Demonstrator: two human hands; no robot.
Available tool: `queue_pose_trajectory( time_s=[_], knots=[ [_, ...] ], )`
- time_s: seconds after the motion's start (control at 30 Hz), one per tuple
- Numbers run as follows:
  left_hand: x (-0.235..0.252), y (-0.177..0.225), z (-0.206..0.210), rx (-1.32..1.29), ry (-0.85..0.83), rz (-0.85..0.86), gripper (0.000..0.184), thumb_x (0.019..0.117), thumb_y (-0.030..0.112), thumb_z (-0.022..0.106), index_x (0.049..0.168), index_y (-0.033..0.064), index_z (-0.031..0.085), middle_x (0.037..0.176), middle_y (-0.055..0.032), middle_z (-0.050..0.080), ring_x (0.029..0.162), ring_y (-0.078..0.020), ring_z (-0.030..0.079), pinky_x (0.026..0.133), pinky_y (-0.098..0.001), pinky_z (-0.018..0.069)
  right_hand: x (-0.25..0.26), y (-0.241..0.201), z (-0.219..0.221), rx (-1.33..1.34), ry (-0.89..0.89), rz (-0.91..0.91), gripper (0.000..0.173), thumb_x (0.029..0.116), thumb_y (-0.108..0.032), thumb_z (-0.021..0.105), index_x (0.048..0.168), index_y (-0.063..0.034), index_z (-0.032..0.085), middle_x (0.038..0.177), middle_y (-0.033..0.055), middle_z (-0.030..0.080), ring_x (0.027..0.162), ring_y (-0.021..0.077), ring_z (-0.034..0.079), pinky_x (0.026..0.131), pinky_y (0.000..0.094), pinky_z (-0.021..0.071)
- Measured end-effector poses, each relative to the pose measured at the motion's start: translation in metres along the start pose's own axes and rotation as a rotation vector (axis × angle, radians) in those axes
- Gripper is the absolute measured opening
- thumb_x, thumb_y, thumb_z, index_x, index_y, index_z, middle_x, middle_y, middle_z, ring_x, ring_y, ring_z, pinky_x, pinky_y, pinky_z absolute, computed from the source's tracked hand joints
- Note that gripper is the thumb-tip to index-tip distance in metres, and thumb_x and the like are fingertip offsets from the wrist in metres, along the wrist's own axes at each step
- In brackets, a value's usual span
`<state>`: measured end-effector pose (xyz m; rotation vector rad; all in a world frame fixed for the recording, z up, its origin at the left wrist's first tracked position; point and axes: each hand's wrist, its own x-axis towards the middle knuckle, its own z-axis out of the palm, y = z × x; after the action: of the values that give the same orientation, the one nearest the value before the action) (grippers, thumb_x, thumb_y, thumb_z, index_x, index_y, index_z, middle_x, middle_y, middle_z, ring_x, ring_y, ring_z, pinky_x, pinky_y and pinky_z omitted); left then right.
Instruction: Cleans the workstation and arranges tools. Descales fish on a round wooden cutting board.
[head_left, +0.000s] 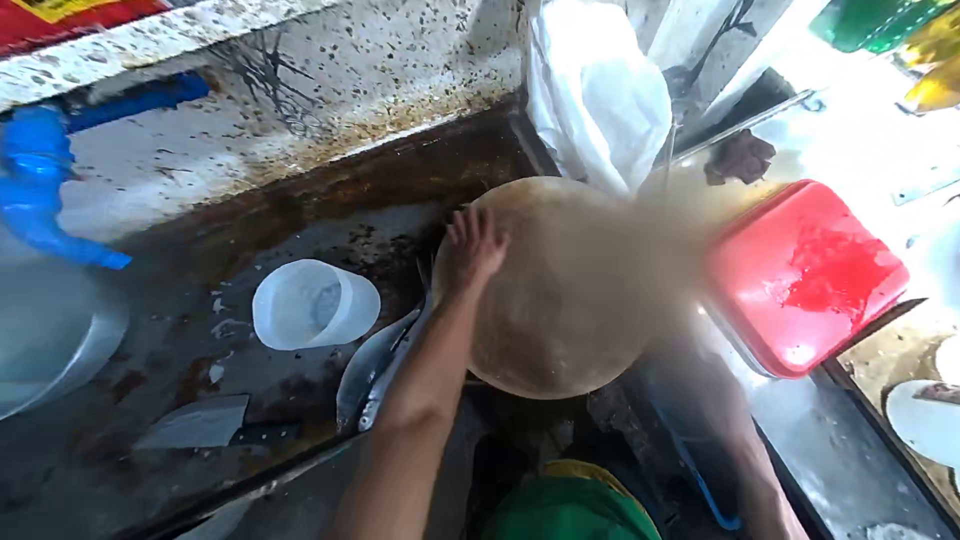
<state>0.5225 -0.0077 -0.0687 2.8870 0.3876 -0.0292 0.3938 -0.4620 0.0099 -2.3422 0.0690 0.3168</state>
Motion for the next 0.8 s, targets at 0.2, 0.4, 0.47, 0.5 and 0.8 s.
queue_pose_trajectory(
  time_s=[0.2, 0.4, 0.47, 0.5, 0.8],
  knots=[
    [-0.153, -0.006, -0.018, -0.128, 0.171, -0.386, 0.077, 0.0972, 0.043, 0.06, 0.16, 0.0089, 0.032, 0.168, -0.0209, 0.018, 0.155, -0.045, 0.015, 0.122, -0.0664, 0.0176, 0.168, -0.028, 0.03, 0.019, -0.096, 0.017, 0.042, 0.1031, -0.031, 0.059, 0.128, 0.0026, 0.054, 0.111, 0.0218, 0.065, 0.1, 0.0292, 0.066, 0.091, 0.0495, 0.054],
    [-0.195, 0.011, 0.012, -0.062, 0.049, -0.56, 0.082, 0.1, 0.051, 0.05, 0.163, 0.0087, 0.019, 0.17, -0.0213, 0.005, 0.156, -0.0411, 0.011, 0.124, -0.0573, 0.0165, 0.17, -0.032, 0.048, -0.158, -0.126, 0.049, 0.047, 0.103, -0.03, 0.058, 0.137, 0.0016, 0.049, 0.11, 0.0228, 0.068, 0.1, 0.0347, 0.069, 0.091, 0.054, 0.0542],
    [-0.197, 0.011, 0.013, -0.034, 0.056, -0.542, 0.085, 0.0985, 0.05, 0.052, 0.163, 0.007, 0.019, 0.17, -0.0218, 0.006, 0.157, -0.0402, 0.012, 0.125, -0.0558, 0.0166, 0.16, -0.029, 0.048, -0.129, -0.112, 0.037, 0.045, 0.1029, -0.028, 0.058, 0.134, 0.0035, 0.049, 0.106, 0.0222, 0.067, 0.096, 0.0334, 0.069, 0.088, 0.053, 0.0549],
    [-0.2, 0.012, 0.014, -0.014, 0.06, -0.534, 0.085, 0.0977, 0.051, 0.052, 0.163, 0.0062, 0.019, 0.17, -0.0218, 0.008, 0.156, -0.0402, 0.013, 0.125, -0.0556, 0.0171, 0.152, -0.027, 0.047, -0.114, -0.104, 0.028, 0.045, 0.1028, -0.027, 0.058, 0.134, 0.0048, 0.049, 0.104, 0.022, 0.066, 0.093, 0.0325, 0.069, 0.087, 0.0522, 0.0554],
    [-0.226, -0.011, -0.019, -0.235, 0.213, -0.586, 0.067, 0.1, 0.041, 0.058, 0.157, 0.0103, 0.039, 0.167, -0.0143, 0.028, 0.154, -0.0358, 0.024, 0.124, -0.0563, 0.0216, 0.143, -0.024, 0.02, -0.118, -0.16, -0.137, 0.046, 0.0998, -0.021, 0.064, 0.133, 0.0083, 0.052, 0.119, 0.0305, 0.063, 0.11, 0.0386, 0.064, 0.099, 0.0572, 0.0502]
  ],
)
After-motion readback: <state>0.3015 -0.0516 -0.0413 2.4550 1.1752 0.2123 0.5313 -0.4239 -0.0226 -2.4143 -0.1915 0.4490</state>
